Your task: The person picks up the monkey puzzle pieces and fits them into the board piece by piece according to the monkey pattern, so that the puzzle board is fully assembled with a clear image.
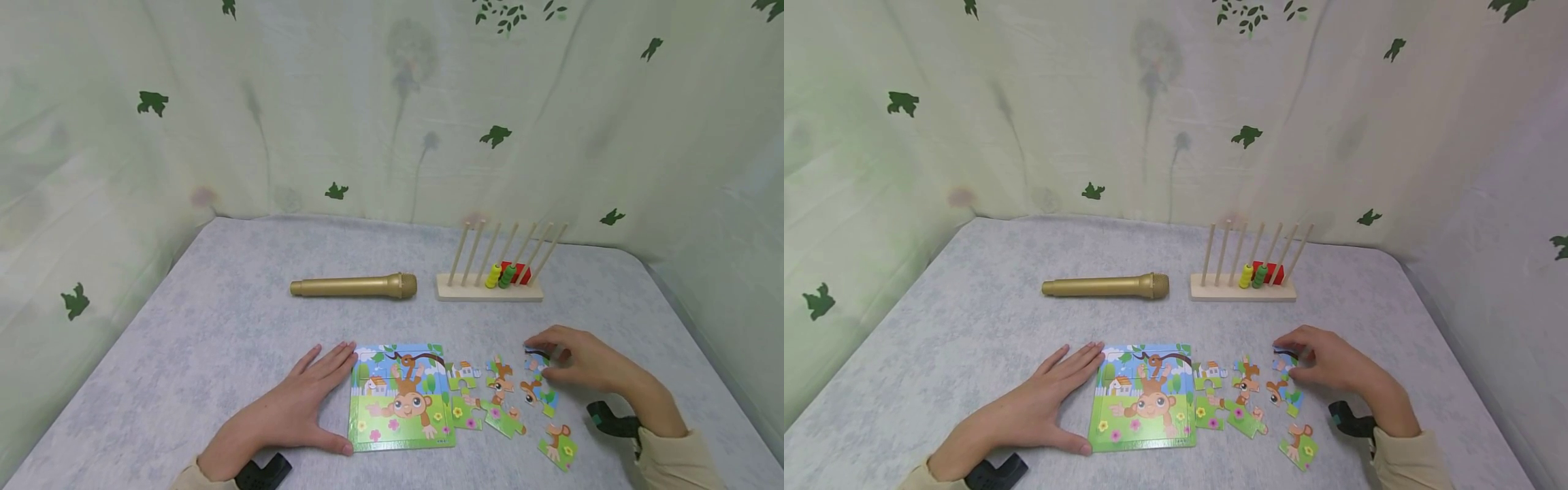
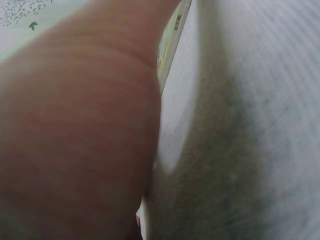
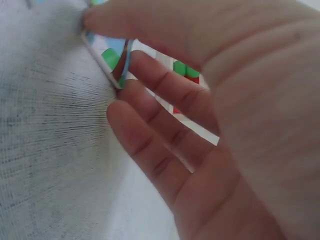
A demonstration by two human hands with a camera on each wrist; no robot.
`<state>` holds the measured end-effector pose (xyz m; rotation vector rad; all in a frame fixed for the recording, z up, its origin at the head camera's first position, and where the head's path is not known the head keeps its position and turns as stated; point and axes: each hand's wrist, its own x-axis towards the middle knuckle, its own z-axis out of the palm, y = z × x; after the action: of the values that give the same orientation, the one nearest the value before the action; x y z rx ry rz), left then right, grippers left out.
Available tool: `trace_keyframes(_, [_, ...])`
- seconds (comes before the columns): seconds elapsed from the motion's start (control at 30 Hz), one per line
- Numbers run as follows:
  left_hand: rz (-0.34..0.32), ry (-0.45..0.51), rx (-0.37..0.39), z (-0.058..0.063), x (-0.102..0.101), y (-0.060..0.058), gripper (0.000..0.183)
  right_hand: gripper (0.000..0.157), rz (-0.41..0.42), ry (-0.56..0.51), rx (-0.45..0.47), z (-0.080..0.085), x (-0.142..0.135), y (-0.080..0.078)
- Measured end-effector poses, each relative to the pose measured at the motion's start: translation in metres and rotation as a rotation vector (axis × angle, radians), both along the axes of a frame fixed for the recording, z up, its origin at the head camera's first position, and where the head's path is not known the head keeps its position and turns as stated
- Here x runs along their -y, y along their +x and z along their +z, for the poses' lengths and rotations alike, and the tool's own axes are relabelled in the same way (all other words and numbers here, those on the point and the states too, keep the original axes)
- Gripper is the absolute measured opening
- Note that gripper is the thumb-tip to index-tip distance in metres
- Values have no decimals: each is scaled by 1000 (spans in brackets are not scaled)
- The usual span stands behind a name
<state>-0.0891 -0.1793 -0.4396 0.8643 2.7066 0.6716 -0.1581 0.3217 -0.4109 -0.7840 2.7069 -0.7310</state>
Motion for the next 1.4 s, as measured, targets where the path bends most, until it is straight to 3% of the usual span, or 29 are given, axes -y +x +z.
trace_keyframes(0.87, [-12,6,-8,0,1,0,130,42,-44,89,-66,5,15,1])
trace_keyframes(1.4, [-15,12,-18,-1,1,0,130,42,-6,106,-84,26,36,-6])
